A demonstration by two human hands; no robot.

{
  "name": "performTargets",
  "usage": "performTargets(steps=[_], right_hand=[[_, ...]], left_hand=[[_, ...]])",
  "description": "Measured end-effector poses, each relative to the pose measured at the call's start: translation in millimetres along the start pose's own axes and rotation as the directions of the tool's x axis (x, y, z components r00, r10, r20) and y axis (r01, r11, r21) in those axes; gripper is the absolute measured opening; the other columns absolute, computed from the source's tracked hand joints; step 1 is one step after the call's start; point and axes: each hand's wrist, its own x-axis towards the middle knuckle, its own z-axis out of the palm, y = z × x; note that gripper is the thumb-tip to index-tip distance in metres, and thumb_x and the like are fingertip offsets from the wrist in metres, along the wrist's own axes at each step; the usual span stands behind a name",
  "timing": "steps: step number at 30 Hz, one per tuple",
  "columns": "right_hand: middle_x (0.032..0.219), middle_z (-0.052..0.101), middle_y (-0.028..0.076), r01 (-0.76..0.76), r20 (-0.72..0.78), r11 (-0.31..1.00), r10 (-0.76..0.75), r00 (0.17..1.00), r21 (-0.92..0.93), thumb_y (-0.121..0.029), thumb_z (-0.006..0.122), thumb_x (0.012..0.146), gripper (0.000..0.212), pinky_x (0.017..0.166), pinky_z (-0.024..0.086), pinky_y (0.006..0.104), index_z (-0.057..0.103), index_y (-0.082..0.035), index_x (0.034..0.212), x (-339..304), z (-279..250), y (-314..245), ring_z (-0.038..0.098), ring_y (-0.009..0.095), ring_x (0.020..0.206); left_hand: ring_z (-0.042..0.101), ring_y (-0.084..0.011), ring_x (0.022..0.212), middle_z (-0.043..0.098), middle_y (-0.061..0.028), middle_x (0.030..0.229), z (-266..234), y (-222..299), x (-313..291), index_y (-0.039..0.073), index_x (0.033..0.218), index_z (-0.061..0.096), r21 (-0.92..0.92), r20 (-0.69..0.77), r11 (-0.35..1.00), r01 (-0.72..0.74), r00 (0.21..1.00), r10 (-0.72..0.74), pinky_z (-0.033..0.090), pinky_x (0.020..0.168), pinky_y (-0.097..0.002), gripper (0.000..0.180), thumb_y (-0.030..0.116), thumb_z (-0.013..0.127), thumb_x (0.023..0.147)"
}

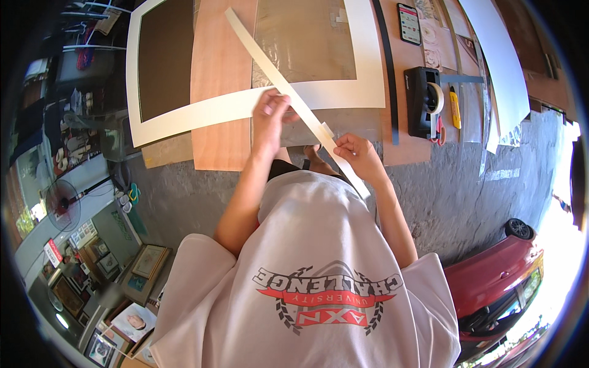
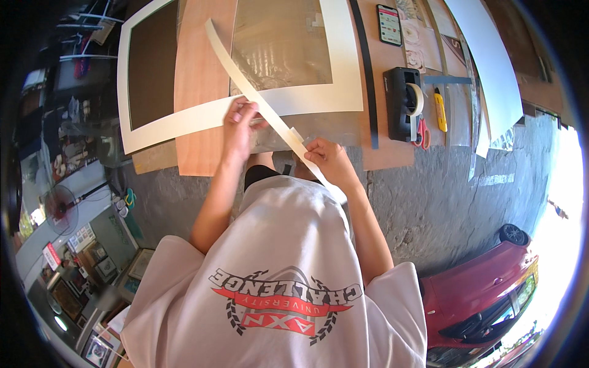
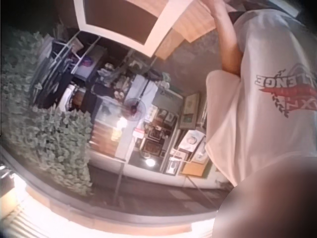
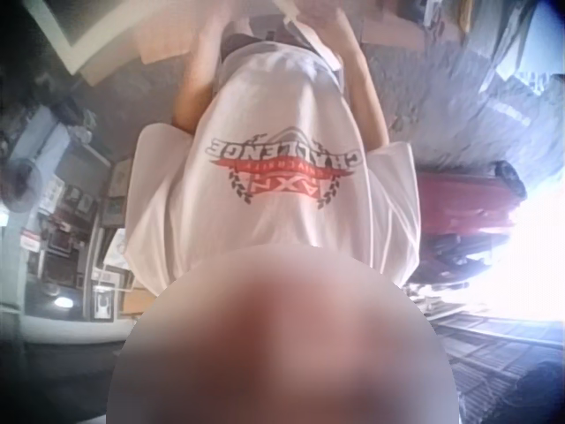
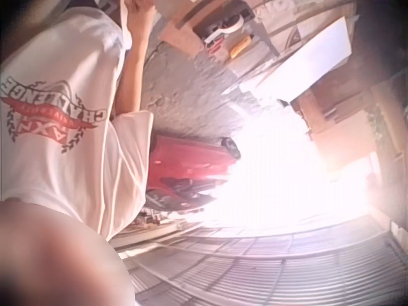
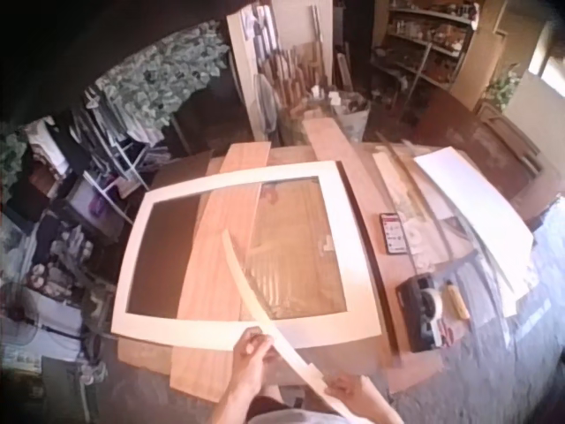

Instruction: The person walks from inside a shop to an outdoor workbench and assembles a white picture frame by hand. They align and press together the frame pieces, then apply tape to secure the joints. The frame is lifted and inspected before being placed back on the table.

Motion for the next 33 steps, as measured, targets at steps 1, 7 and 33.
performTargets(steps=[1,7,33], right_hand=[[0.083,0.071,0.009,-0.011,0.013,1.0,0.011,1.0,0.004,-0.009,0.068,0.093,0.013,0.07,0.05,0.0291,0.065,0.003,0.098,-3,-2,0,0.064,0.012,0.075],[0.086,0.07,0.006,0.004,0.041,1.0,-0.005,0.999,0.008,-0.008,0.068,0.091,0.012,0.069,0.05,0.028,0.067,0.0,0.1,-9,-11,0,0.063,0.011,0.079],[0.103,0.068,0.008,0.059,-0.453,0.834,0.238,0.859,0.549,-0.022,0.069,0.095,0.028,0.081,0.058,0.0307,0.065,0.002,0.111,-43,-213,106,0.071,0.017,0.083]], left_hand=[[0.069,-0.0152,0.085,0.069,-0.0047,0.096,-5,8,10,0.006,0.11,0.06,0.004,-0.005,0.999,-0.032,0.999,0.032,0.061,0.07,-0.0296,0.017,0.012,0.065,0.094],[0.069,-0.0158,0.082,0.07,-0.0054,0.095,-8,37,35,0.004,0.11,0.059,0.03,0.11,0.996,-0.089,0.99,0.085,0.062,0.07,-0.031,0.02,0.01,0.067,0.093],[0.068,-0.0101,0.084,0.064,-0.0033,0.091,49,66,9,0.011,0.133,0.039,-0.061,0.337,0.99,-0.127,0.931,0.14,0.066,0.06,-0.0286,0.039,0.004,0.056,0.098]])
